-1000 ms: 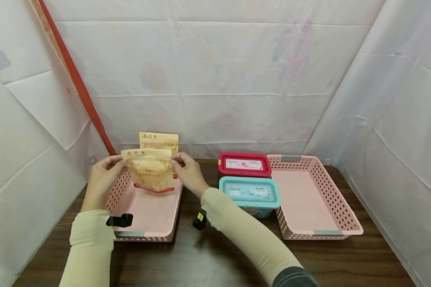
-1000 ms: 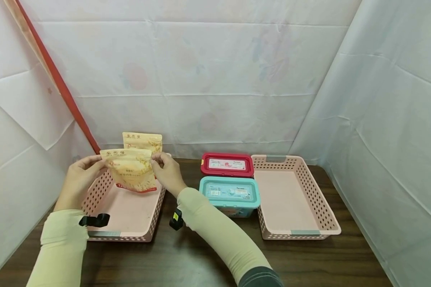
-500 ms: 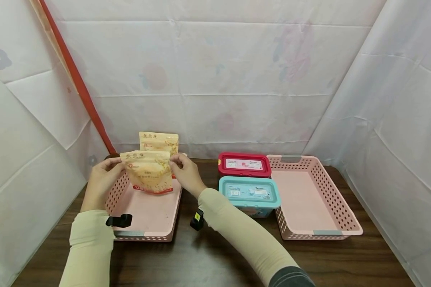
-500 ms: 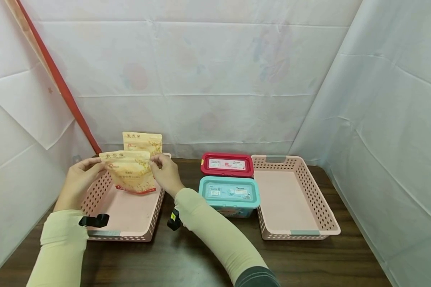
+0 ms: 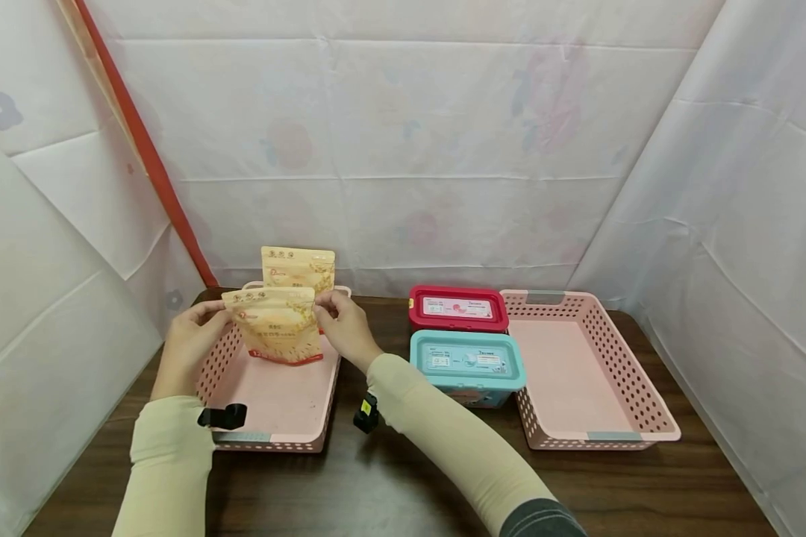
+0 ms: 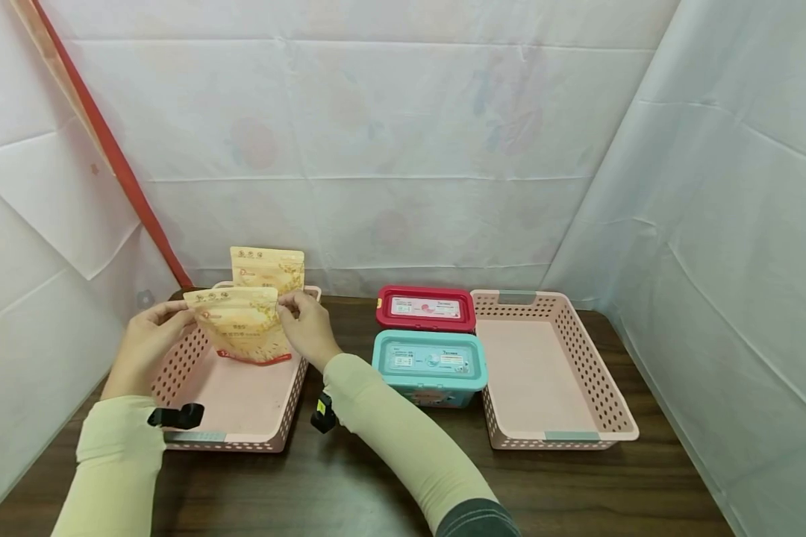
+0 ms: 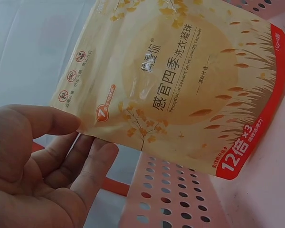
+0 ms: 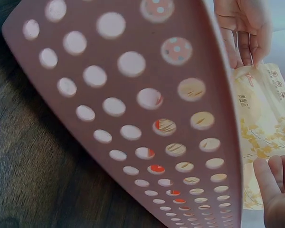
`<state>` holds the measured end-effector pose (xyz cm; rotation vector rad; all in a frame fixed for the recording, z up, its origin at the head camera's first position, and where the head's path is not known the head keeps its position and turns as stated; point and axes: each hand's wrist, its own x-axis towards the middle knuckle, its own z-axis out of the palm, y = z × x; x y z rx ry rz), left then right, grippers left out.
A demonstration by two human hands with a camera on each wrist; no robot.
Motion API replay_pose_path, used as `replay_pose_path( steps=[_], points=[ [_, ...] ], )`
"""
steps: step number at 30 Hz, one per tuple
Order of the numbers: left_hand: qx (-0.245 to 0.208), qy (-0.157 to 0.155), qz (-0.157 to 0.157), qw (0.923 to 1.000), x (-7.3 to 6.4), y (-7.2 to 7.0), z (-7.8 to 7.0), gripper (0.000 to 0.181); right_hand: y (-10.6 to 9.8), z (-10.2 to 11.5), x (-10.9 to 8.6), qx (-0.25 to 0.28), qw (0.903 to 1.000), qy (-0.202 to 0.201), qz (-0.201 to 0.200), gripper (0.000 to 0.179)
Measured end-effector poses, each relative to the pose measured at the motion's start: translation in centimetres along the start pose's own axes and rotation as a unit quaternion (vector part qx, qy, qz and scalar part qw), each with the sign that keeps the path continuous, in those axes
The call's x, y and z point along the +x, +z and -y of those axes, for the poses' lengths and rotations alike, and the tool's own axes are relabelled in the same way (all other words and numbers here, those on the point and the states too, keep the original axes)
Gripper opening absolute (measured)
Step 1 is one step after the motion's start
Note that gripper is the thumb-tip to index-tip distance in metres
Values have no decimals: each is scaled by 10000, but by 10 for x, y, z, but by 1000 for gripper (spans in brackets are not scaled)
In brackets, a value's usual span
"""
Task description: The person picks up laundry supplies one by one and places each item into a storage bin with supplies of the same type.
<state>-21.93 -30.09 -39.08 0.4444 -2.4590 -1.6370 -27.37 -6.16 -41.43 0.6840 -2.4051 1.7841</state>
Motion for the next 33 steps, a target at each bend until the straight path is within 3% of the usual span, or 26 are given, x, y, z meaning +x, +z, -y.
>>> replay_pose_path(
  steps=[23,33],
  points=[
    [163,157,-39,9997,-3,0,3,57,0,3,-1,150,9991,278,281,11],
    [394,559,296,9972,-7,-5,1,61,-1,4,0,54,9985,363,394,17]
  ],
)
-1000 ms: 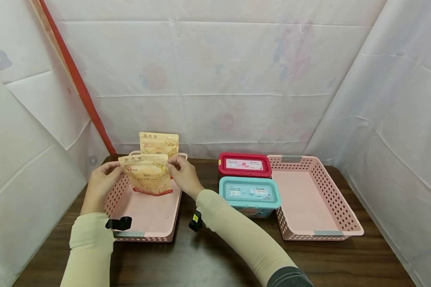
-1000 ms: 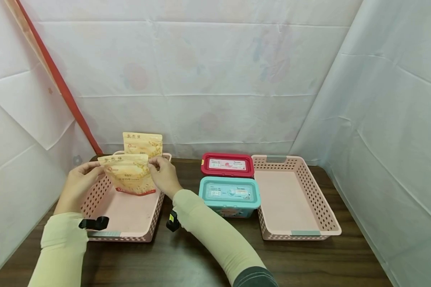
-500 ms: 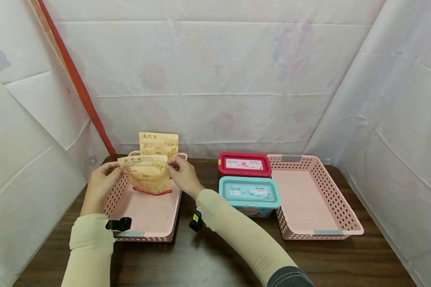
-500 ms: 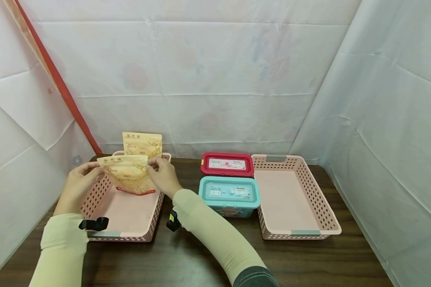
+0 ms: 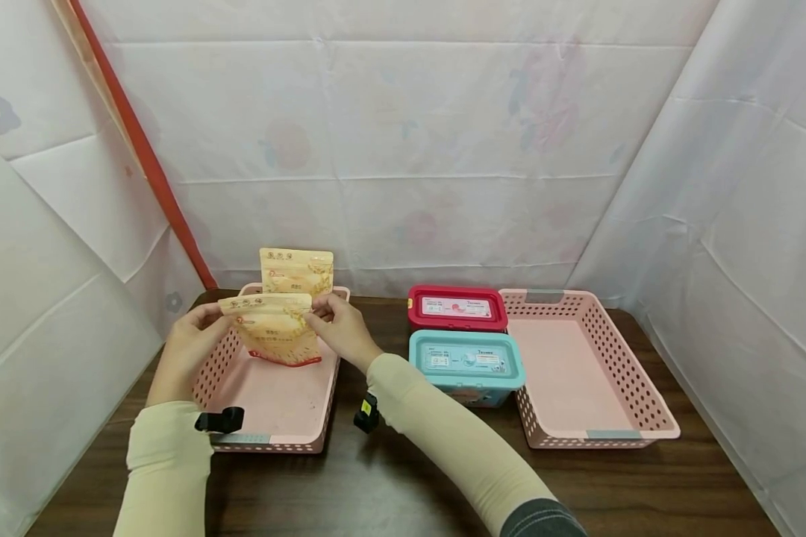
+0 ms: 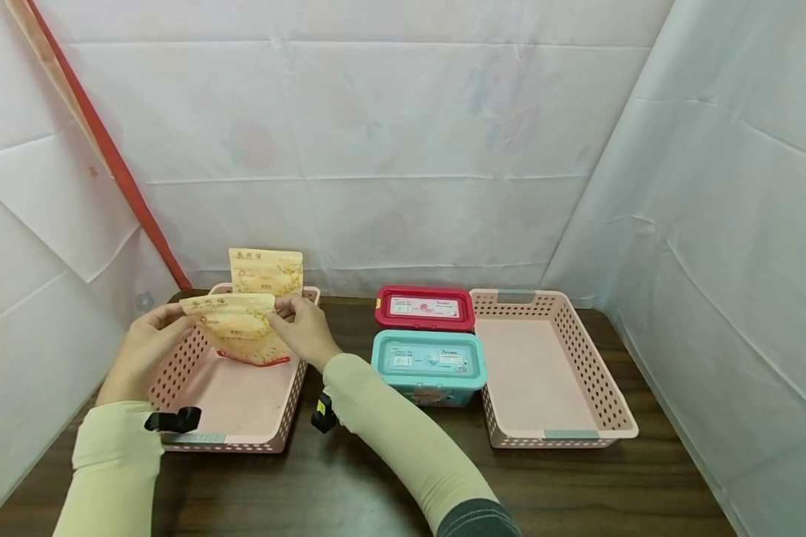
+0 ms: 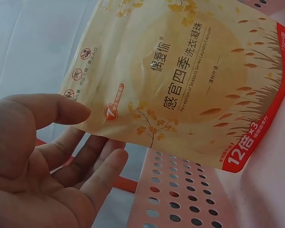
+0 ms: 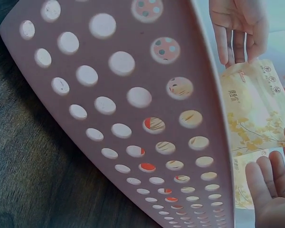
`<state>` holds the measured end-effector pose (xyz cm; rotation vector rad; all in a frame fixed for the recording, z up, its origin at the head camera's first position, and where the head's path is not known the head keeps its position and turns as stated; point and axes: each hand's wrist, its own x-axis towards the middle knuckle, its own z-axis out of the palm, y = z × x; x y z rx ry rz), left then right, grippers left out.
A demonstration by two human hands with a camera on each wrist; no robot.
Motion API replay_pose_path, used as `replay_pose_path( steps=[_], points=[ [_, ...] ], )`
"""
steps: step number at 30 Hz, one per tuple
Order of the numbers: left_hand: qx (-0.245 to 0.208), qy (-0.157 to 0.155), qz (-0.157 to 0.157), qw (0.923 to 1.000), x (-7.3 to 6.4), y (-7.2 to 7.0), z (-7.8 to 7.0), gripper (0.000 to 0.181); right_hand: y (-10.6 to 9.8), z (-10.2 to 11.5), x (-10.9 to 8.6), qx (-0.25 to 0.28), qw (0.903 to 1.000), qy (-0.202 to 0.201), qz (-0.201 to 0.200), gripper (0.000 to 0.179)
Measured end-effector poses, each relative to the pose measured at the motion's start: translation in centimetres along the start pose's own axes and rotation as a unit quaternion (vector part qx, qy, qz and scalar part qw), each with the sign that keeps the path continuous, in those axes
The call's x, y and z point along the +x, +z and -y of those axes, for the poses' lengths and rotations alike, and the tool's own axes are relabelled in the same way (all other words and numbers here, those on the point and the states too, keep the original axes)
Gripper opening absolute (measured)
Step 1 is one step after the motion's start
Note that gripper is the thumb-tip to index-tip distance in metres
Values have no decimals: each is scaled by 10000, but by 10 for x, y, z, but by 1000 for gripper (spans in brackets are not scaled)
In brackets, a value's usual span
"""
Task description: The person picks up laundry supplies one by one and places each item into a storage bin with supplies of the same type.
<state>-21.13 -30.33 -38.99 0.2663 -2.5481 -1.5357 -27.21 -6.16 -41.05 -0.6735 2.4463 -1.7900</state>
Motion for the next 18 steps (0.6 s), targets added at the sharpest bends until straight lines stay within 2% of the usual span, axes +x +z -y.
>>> replay_pose_path(
  steps=[9,18],
  points=[
    [-2,50,166,9998,-2,-1,-1,67,-2,2,-1,81,9997,176,141,24],
    [-52,1,362,9993,-1,-1,-3,81,-4,1,-2,-12,9991,285,300,42]
  ],
)
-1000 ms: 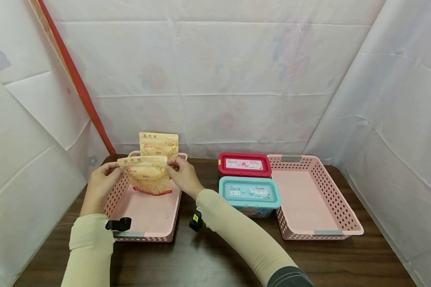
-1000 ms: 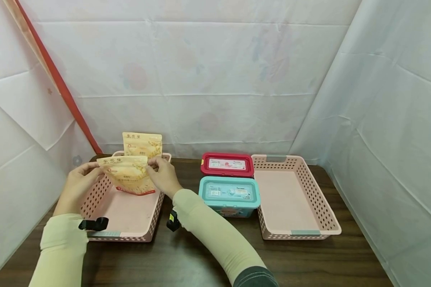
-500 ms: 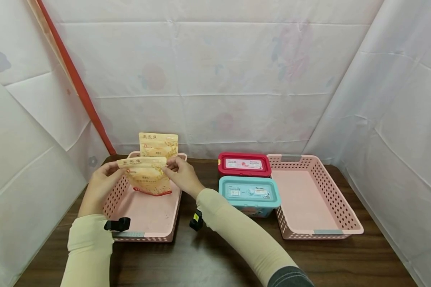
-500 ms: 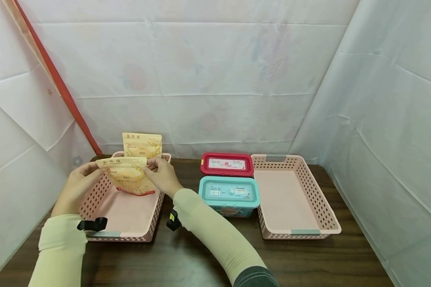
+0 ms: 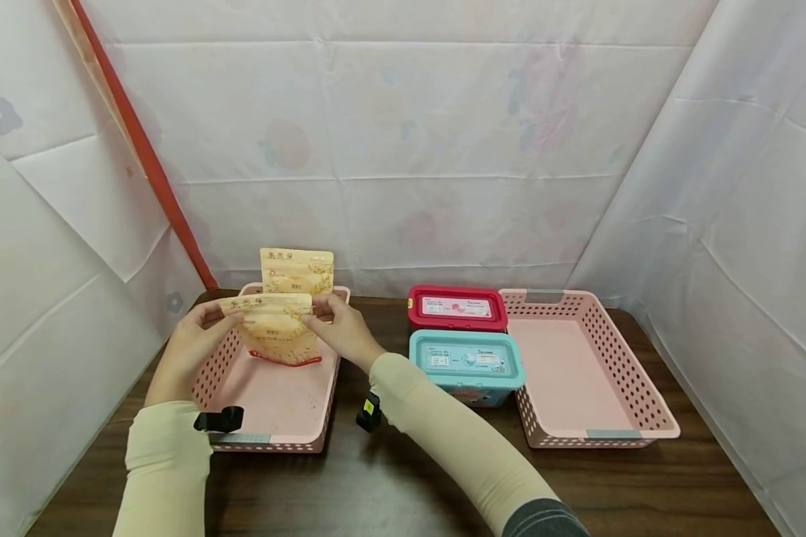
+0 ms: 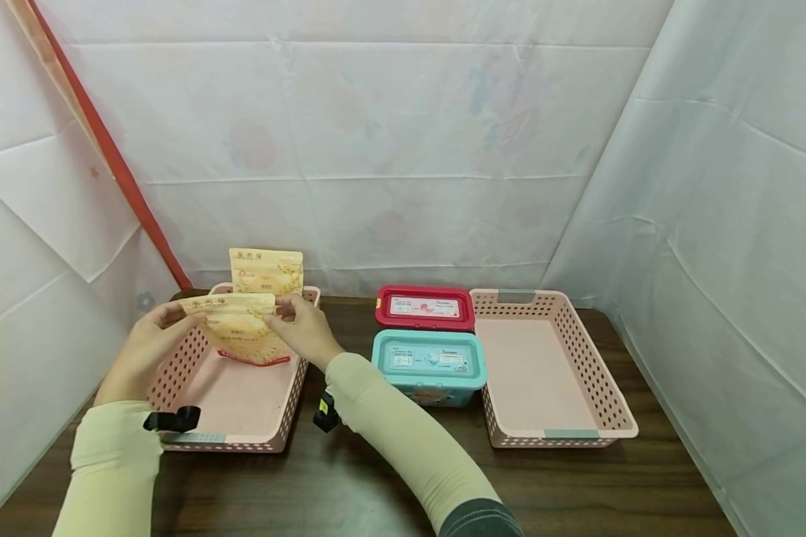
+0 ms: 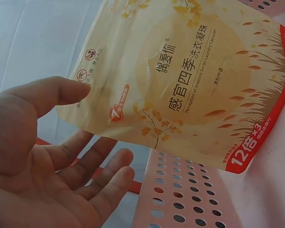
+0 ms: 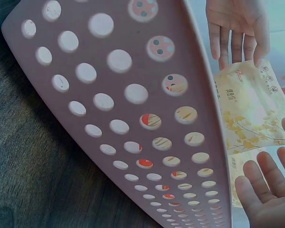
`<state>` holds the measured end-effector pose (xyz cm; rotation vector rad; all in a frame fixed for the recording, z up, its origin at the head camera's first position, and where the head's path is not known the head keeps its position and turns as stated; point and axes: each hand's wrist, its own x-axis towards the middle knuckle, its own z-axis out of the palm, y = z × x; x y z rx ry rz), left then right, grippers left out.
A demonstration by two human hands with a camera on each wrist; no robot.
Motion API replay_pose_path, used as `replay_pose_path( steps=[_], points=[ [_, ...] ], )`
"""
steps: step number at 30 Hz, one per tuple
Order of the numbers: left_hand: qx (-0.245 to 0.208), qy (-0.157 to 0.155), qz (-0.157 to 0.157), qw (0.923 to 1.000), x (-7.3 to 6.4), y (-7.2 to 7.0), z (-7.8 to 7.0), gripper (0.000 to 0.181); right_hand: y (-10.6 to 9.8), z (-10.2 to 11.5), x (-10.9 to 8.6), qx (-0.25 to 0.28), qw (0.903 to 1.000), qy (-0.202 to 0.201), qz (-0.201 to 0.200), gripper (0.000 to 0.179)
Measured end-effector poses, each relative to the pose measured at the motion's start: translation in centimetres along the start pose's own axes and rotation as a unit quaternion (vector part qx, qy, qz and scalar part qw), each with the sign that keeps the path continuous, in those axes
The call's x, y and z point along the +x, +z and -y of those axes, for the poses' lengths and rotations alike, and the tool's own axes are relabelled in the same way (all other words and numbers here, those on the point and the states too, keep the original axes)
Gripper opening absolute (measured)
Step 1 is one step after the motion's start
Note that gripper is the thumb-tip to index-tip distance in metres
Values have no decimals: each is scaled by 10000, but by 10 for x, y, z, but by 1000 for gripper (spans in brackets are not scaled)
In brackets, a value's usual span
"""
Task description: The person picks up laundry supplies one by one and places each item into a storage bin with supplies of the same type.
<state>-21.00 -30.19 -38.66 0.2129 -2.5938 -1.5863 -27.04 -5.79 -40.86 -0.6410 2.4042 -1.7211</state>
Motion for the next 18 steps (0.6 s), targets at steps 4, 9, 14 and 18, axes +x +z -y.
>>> replay_pose_path(
  steps=[4,9,14,18],
  points=[
    [-83,-39,66,9999,-1,-1,-2,86,0,0,0,-52,10000,-1,40,45],
    [-96,34,135,9999,-1,-1,-4,83,-1,1,0,-111,9999,33,52,48],
    [-30,78,136,9999,-1,-2,-5,80,-1,3,-2,-149,9998,24,115,50],
    [-11,143,99,9998,1,-2,-6,79,-2,6,-3,-186,9997,-107,92,53]
  ],
)
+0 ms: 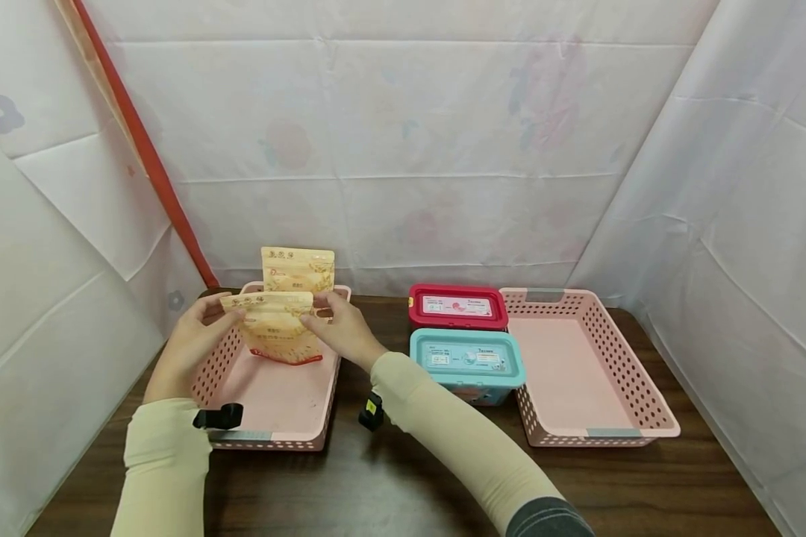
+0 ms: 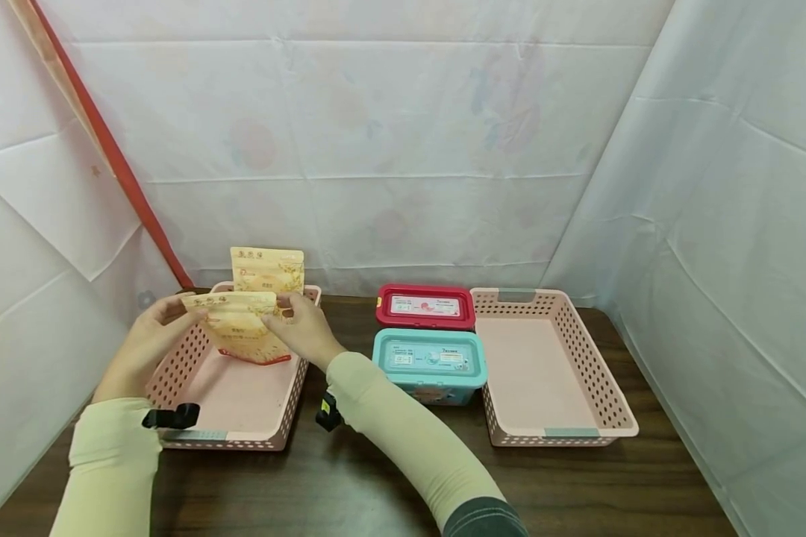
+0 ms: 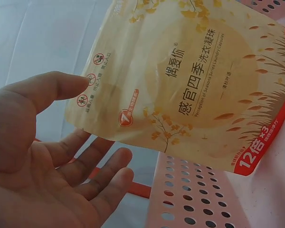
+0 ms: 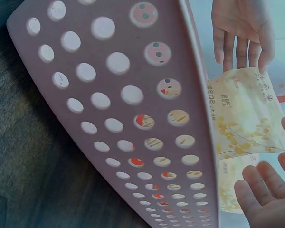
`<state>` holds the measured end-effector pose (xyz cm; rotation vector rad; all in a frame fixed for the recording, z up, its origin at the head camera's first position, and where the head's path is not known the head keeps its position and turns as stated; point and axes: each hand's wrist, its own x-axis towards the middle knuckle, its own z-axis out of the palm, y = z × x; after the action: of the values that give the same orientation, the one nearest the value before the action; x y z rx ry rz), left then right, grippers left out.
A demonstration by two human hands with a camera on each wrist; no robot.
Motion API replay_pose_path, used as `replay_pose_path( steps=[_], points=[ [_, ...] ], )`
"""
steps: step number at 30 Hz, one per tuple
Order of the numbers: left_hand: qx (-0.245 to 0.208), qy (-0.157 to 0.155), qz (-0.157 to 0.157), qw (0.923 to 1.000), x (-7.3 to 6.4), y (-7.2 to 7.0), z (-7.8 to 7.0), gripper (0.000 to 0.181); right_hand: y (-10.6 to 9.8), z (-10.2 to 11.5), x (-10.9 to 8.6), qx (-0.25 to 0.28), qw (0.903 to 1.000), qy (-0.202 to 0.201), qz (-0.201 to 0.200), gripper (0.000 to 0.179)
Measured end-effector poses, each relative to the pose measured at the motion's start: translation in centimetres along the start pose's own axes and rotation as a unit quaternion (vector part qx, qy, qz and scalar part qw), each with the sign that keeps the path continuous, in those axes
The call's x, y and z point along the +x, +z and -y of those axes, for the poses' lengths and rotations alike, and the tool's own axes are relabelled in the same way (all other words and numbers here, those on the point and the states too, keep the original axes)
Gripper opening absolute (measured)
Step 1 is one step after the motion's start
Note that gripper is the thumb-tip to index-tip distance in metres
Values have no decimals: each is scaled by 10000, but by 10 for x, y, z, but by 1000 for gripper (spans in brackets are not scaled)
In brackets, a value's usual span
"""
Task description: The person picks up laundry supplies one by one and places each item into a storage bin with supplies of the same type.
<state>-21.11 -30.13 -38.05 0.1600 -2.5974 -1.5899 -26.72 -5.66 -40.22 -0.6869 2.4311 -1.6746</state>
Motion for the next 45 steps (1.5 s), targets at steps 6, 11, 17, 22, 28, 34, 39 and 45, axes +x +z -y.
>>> replay_pose_path(
  steps=[6,11,17,22,28,34,39,45],
  points=[
    [109,65,-192,9997,-1,0,-7,79,-2,3,0,-113,9992,-370,-114,53],
    [52,54,-284,9996,-5,-1,-13,80,-6,6,-1,-276,9975,-616,-198,51],
    [123,154,-380,9991,-7,-3,-19,75,-11,12,-5,-423,9958,-736,-337,51],
    [169,358,-586,9975,-10,-5,-26,70,-14,14,-7,-350,9949,-881,-357,50],
    [44,578,-712,9958,-14,-6,-36,69,-21,17,-10,-254,9939,-1010,-350,51],
    [14,670,-722,9951,-19,-6,-44,67,-28,17,-13,-241,9942,-999,-323,51],
    [-33,694,-731,9949,-21,-4,-46,65,-31,19,-16,-173,9937,-1069,-281,52],
    [-55,799,-609,9949,-23,-2,-48,62,-33,16,-16,-109,9929,-1143,-302,51]
  ],
)
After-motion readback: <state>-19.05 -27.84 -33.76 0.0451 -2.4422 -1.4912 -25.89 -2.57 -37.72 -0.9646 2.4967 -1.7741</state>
